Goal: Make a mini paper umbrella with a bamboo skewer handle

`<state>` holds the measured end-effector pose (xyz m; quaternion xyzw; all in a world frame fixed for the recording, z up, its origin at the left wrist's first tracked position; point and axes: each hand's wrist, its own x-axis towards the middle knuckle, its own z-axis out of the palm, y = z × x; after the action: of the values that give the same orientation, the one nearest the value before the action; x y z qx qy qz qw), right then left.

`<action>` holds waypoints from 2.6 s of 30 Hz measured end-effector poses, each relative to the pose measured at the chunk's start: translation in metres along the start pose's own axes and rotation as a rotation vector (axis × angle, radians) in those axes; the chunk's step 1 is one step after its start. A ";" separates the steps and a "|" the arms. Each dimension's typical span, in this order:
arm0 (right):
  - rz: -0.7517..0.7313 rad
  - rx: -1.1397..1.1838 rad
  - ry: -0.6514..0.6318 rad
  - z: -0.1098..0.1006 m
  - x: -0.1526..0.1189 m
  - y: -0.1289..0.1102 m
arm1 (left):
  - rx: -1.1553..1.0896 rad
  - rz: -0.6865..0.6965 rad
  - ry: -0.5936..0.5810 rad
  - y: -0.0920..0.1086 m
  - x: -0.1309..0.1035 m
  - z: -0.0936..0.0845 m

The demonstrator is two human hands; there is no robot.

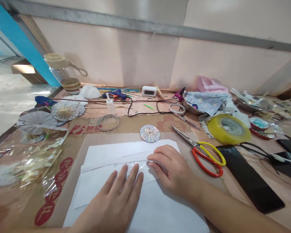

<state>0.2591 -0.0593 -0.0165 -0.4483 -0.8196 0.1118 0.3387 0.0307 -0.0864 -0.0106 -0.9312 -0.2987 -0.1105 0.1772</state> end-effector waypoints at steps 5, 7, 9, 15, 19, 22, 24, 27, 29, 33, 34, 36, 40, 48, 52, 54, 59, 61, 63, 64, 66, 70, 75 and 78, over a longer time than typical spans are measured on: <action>0.046 0.047 -0.096 0.001 0.001 -0.003 | 0.048 0.035 0.013 0.001 -0.001 0.000; 0.075 0.053 -0.112 0.001 0.001 -0.004 | 0.053 0.035 0.023 0.001 0.001 -0.001; 0.072 0.048 -0.123 0.001 0.002 -0.004 | 0.045 0.025 0.031 0.000 0.004 -0.002; 0.091 0.030 -0.192 -0.001 0.002 -0.005 | -0.014 0.008 -0.007 -0.001 0.009 -0.003; 0.108 0.032 -0.219 -0.002 0.003 -0.005 | -0.010 0.009 0.002 -0.001 0.009 -0.003; 0.112 0.031 -0.222 -0.002 0.003 -0.005 | 0.002 0.005 0.011 0.000 0.009 -0.002; 0.111 0.029 -0.215 -0.002 0.003 -0.005 | 0.011 0.007 0.002 0.000 0.009 -0.002; 0.088 0.022 -0.200 -0.002 0.001 -0.004 | 0.025 0.015 0.008 0.000 0.009 -0.002; 0.058 0.017 -0.210 -0.001 0.001 -0.003 | 0.030 0.026 0.017 0.000 0.008 -0.001; 0.013 -0.007 -0.243 -0.001 0.001 -0.003 | 0.031 0.037 0.020 -0.001 0.006 0.000; 0.012 -0.013 -0.249 -0.002 0.001 -0.003 | 0.030 0.037 0.016 -0.001 0.006 0.000; 0.015 -0.021 -0.257 -0.002 0.001 -0.003 | 0.027 0.037 0.014 -0.001 0.006 0.000; 0.008 -0.030 -0.259 -0.001 0.002 -0.003 | 0.021 0.039 0.004 -0.001 0.006 0.000; -0.031 -0.017 -0.258 -0.002 0.004 -0.006 | 0.030 0.038 0.028 0.000 0.004 0.004; -0.082 -0.035 -0.290 -0.003 0.004 -0.007 | 0.037 0.041 0.016 0.000 0.003 0.007; -0.080 -0.042 -0.293 -0.002 0.004 -0.007 | 0.036 0.038 0.031 0.001 0.003 0.008; -0.083 -0.042 -0.295 -0.002 0.003 -0.007 | 0.019 0.045 0.026 0.002 0.005 0.004; -0.083 -0.044 -0.305 -0.002 0.002 -0.006 | 0.017 0.049 0.023 0.002 0.005 0.002; -0.080 -0.045 -0.310 -0.001 0.001 -0.006 | 0.019 0.052 0.022 0.001 0.006 0.001; -0.080 -0.045 -0.310 -0.001 0.001 -0.006 | 0.019 0.055 0.020 0.001 0.006 0.000; -0.078 -0.048 -0.312 0.000 0.001 -0.005 | 0.023 0.057 0.017 0.001 0.006 0.000; -0.073 -0.055 -0.314 0.001 0.000 -0.005 | 0.026 0.054 0.013 0.002 0.006 -0.002; -0.080 -0.065 -0.319 -0.001 0.000 -0.006 | 0.029 0.051 -0.007 0.002 0.008 -0.003; -0.082 -0.065 -0.320 -0.001 0.000 -0.006 | 0.032 0.049 -0.008 0.001 0.008 -0.004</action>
<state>0.2560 -0.0631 -0.0130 -0.4016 -0.8839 0.1412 0.1937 0.0371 -0.0842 -0.0048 -0.9358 -0.2780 -0.0976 0.1935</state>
